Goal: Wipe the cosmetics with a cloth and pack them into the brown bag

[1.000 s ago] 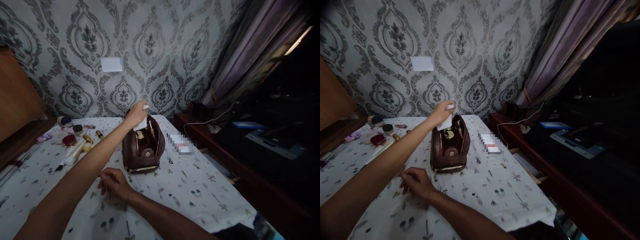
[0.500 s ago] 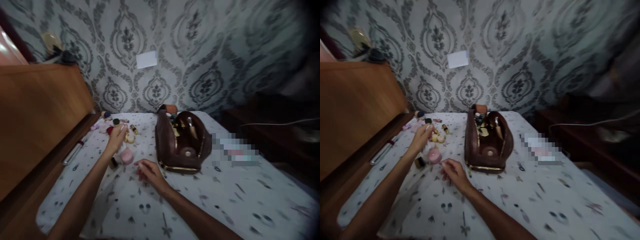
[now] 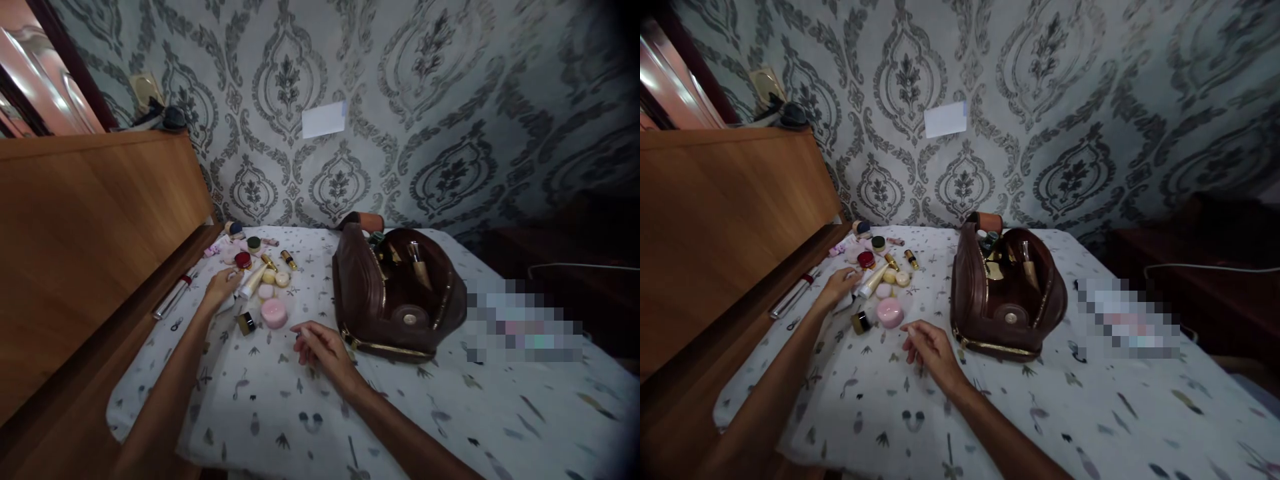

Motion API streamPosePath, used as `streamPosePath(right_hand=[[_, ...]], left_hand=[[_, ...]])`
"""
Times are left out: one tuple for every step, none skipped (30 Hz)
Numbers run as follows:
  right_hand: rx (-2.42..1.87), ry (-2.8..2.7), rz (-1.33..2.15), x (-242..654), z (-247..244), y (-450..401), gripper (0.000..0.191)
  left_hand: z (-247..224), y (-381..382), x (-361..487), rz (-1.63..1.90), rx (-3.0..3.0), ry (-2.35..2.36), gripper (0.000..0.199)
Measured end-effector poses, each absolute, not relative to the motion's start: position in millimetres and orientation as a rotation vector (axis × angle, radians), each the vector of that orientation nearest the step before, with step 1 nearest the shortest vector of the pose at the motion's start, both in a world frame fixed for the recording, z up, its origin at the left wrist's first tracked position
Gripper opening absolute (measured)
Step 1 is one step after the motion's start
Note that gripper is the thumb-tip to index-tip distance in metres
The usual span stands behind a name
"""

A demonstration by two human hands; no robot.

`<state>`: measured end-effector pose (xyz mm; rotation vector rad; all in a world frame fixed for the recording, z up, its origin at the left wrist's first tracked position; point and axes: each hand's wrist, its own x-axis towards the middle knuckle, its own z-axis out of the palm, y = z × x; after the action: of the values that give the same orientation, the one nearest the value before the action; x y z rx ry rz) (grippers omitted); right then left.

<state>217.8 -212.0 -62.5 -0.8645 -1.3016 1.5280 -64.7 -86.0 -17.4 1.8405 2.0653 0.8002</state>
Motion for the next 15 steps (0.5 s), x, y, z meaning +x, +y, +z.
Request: streamPosePath(right_hand=[[-0.864, -1.302, 1.529, 217.9, -63.0, -211.7, 0.057], [-0.863, -1.303, 1.528, 217.9, -63.7, -211.4, 0.056], [-0.863, -1.304, 1.526, 218.0, -64.4, -211.0, 0.055], [-0.863, -1.306, 1.523, 217.9, -64.9, -210.8, 0.055], [-0.864, -1.309, 1.521, 217.6, -65.3, -210.7, 0.055], [-0.866, -1.312, 1.518, 217.2, -65.5, -211.0, 0.055], [-0.869, -1.314, 1.516, 216.7, -65.5, -211.6, 0.056], [-0.872, -1.316, 1.517, 216.0, -65.4, -212.5, 0.056], [-0.874, -1.317, 1.518, 215.3, -65.3, -213.6, 0.056], [-0.875, -1.317, 1.521, 214.6, -65.5, -214.5, 0.057], [-0.874, -1.314, 1.522, 214.1, -65.8, -215.1, 0.057], [-0.872, -1.308, 1.526, 213.8, -66.2, -215.1, 0.058], [-0.869, -1.301, 1.531, 213.8, -66.6, -214.7, 0.058], [-0.871, -1.291, 1.532, 214.0, -66.6, -214.0, 0.058], [-0.873, -1.283, 1.533, 214.4, -66.0, -213.3, 0.058]], left_hand=[[-19.9, -86.9, -64.8, 0.751, 1.848, 2.094, 0.039], [-21.8, -87.8, -65.7, 0.7, 1.848, 2.125, 0.038], [-23.2, -88.7, -67.2, 0.651, 1.841, 2.152, 0.037], [-24.0, -89.5, -69.2, 0.605, 1.831, 2.169, 0.036], [-24.1, -90.5, -71.2, 0.563, 1.822, 2.175, 0.035], [-23.6, -91.6, -72.9, 0.529, 1.817, 2.168, 0.034], [-22.7, -92.9, -74.1, 0.504, 1.818, 2.151, 0.034], [-21.5, -94.5, -74.6, 0.489, 1.824, 2.128, 0.035], [-20.1, -96.2, -74.7, 0.483, 1.834, 2.101, 0.036], [-18.9, -97.9, -74.5, 0.485, 1.844, 2.078, 0.037], [-17.9, -99.5, -74.6, 0.495, 1.855, 2.059, 0.037], [-17.2, -101.0, -75.2, 0.504, 1.859, 2.046, 0.038], [-16.5, -102.3, -76.3, 0.526, 1.862, 2.047, 0.039], [-15.6, -103.6, -77.8, 0.56, 1.861, 2.054, 0.04], [-13.9, -105.6, -79.1, 0.596, 1.859, 2.067, 0.04]])
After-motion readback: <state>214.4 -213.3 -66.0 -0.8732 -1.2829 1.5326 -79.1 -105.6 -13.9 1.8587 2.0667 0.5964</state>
